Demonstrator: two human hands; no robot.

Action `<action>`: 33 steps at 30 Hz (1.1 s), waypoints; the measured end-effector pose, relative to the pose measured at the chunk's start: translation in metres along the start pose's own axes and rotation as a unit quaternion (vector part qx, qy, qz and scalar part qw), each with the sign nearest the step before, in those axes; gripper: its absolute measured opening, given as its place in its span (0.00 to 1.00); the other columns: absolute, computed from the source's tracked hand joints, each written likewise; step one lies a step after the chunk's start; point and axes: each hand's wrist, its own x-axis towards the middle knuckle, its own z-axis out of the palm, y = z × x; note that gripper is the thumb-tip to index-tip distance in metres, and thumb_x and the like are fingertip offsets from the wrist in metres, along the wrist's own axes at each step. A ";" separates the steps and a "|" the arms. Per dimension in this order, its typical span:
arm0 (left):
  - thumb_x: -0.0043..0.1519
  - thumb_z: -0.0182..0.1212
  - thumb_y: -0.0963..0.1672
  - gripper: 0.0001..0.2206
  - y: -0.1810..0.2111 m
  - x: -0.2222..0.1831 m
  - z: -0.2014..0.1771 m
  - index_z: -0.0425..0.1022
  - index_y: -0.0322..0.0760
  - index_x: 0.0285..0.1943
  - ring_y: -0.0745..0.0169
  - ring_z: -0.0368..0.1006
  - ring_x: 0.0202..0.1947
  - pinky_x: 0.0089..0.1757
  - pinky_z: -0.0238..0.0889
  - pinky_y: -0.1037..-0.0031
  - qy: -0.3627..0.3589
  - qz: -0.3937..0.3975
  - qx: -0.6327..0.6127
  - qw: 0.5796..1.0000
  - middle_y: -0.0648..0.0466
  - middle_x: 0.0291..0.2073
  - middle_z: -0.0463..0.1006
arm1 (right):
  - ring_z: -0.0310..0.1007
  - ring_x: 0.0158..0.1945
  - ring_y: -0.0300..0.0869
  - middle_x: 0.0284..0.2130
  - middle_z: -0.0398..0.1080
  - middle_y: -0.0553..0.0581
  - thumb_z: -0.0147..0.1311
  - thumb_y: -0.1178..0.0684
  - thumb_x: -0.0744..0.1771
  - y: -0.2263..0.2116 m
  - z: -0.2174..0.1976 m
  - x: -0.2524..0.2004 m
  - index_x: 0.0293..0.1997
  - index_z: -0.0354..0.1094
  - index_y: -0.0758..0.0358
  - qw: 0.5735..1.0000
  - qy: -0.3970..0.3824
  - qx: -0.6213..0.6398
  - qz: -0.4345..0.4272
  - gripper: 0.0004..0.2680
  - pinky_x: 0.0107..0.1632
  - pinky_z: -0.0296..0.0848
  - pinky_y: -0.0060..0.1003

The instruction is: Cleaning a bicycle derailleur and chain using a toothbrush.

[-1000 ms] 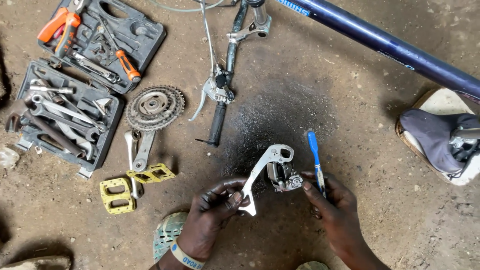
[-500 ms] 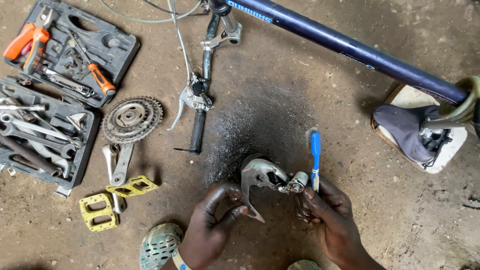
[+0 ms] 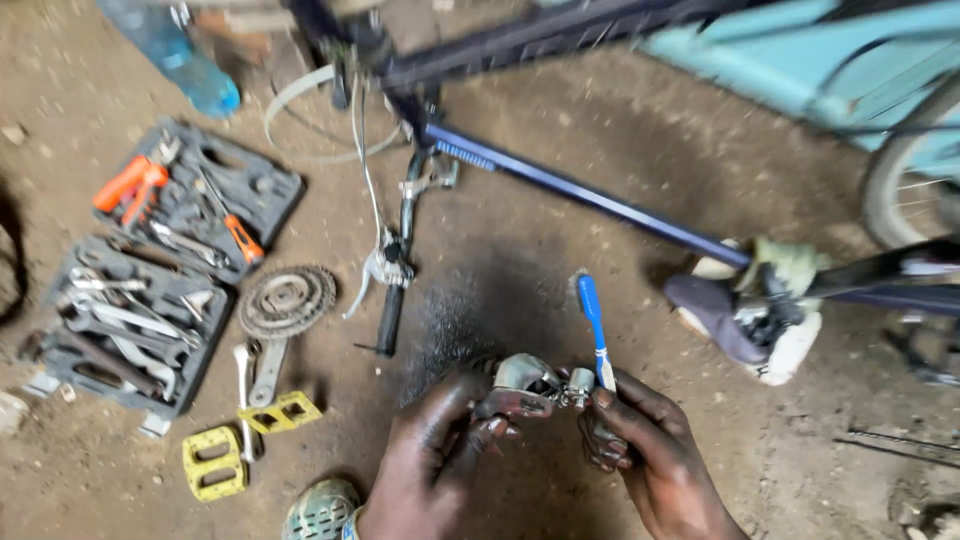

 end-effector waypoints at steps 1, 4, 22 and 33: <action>0.62 0.57 0.39 0.06 0.016 0.005 -0.001 0.79 0.40 0.42 0.70 0.76 0.34 0.35 0.70 0.77 -0.014 0.056 0.036 0.998 0.57 0.34 0.83 | 0.46 0.19 0.37 0.20 0.51 0.53 0.52 0.62 0.67 -0.014 0.004 -0.002 0.44 0.69 0.78 0.998 0.055 -0.013 0.030 0.07 0.22 0.43 0.35; 0.62 0.56 0.39 0.04 0.055 0.005 0.007 0.75 0.41 0.36 0.67 0.72 0.34 0.37 0.64 0.74 -0.028 0.128 0.071 0.989 0.58 0.30 0.76 | 0.45 0.17 0.37 0.18 0.50 0.53 0.53 0.61 0.67 -0.050 0.017 -0.020 0.49 0.73 0.78 0.992 0.108 -0.045 0.043 0.09 0.20 0.41 0.35; 0.51 0.52 0.35 0.06 0.066 -0.041 0.036 0.70 0.38 0.28 0.65 0.65 0.29 0.32 0.60 0.71 0.078 0.051 -0.088 0.992 0.56 0.25 0.71 | 0.66 0.39 0.46 0.41 0.70 0.58 0.56 0.53 0.61 -0.070 0.071 -0.082 0.59 0.62 0.61 0.977 0.205 -0.062 0.020 0.20 0.39 0.60 0.42; 0.49 0.52 0.34 0.07 0.109 -0.020 0.020 0.71 0.33 0.32 0.56 0.68 0.31 0.33 0.63 0.68 0.051 0.199 0.038 0.978 0.51 0.31 0.72 | 0.59 0.22 0.37 0.26 0.65 0.53 0.51 0.58 0.67 -0.053 0.048 -0.057 0.44 0.67 0.67 0.995 0.088 0.038 -0.025 0.05 0.23 0.54 0.32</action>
